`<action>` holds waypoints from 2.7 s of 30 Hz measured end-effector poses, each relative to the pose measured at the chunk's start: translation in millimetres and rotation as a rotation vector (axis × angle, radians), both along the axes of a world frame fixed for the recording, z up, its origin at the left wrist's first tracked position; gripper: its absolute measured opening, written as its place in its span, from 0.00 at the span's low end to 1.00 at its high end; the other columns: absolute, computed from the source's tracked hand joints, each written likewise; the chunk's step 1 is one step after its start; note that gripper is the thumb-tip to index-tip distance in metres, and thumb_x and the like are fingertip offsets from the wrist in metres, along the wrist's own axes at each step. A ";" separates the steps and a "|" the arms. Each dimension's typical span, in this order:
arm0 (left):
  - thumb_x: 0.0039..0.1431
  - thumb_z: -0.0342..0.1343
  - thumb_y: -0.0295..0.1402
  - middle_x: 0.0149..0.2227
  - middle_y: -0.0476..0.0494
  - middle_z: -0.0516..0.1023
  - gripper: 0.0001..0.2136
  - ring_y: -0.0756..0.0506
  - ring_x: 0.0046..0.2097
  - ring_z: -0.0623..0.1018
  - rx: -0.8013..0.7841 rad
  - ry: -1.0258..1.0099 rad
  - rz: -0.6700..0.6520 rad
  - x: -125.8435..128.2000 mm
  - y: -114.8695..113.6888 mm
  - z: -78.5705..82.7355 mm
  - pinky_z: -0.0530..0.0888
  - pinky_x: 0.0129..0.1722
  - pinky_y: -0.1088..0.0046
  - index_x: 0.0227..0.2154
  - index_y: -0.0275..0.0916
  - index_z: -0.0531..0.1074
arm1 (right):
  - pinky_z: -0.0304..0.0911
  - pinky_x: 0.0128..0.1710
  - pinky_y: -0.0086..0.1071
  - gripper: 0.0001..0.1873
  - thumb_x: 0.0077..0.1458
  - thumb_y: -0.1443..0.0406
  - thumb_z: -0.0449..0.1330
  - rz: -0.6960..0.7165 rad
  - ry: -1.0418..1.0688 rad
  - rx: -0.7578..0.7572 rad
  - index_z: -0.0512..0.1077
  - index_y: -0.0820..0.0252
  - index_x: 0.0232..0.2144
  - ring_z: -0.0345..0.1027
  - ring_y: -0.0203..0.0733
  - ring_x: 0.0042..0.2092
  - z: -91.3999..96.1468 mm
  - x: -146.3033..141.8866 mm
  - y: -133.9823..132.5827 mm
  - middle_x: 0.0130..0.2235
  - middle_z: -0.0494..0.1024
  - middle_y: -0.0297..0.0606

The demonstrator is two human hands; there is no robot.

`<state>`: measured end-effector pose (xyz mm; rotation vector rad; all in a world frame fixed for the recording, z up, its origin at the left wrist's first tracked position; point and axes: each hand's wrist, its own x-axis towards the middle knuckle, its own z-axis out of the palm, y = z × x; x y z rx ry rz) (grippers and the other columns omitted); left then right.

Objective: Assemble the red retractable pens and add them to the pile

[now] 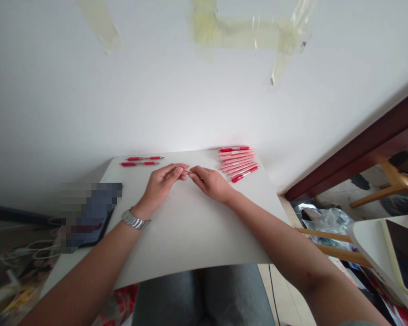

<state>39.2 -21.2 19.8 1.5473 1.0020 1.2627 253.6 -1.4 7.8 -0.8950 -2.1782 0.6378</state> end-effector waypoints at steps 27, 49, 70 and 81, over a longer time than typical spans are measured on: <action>0.64 0.69 0.48 0.41 0.40 0.85 0.18 0.44 0.42 0.83 -0.052 -0.066 -0.015 -1.7 4.3 -8.5 0.80 0.51 0.63 0.46 0.38 0.83 | 0.63 0.36 0.32 0.10 0.71 0.55 0.58 -0.077 0.049 -0.008 0.66 0.54 0.46 0.71 0.39 0.35 -4.8 1.1 0.8 0.41 0.80 0.37; 0.61 0.70 0.50 0.38 0.41 0.84 0.18 0.44 0.40 0.82 -0.066 -0.063 0.027 -4.1 8.4 -13.2 0.78 0.47 0.65 0.39 0.38 0.80 | 0.61 0.35 0.32 0.13 0.73 0.54 0.58 -0.087 0.053 0.006 0.70 0.56 0.49 0.70 0.38 0.34 -2.6 -0.3 -1.6 0.39 0.79 0.37; 0.63 0.70 0.46 0.44 0.41 0.84 0.16 0.44 0.45 0.83 -0.044 -0.034 -0.028 -4.1 6.1 -7.0 0.79 0.52 0.65 0.46 0.39 0.82 | 0.64 0.39 0.32 0.14 0.76 0.56 0.51 -0.027 0.073 -0.010 0.72 0.56 0.45 0.72 0.39 0.37 -1.2 2.2 0.7 0.38 0.80 0.37; 0.63 0.70 0.44 0.41 0.42 0.83 0.14 0.44 0.44 0.82 -0.042 -0.115 -0.022 -3.3 8.5 -13.7 0.80 0.51 0.64 0.42 0.39 0.80 | 0.63 0.36 0.31 0.10 0.70 0.56 0.58 -0.082 0.082 -0.047 0.67 0.55 0.45 0.70 0.38 0.35 -3.5 0.9 -1.2 0.39 0.79 0.36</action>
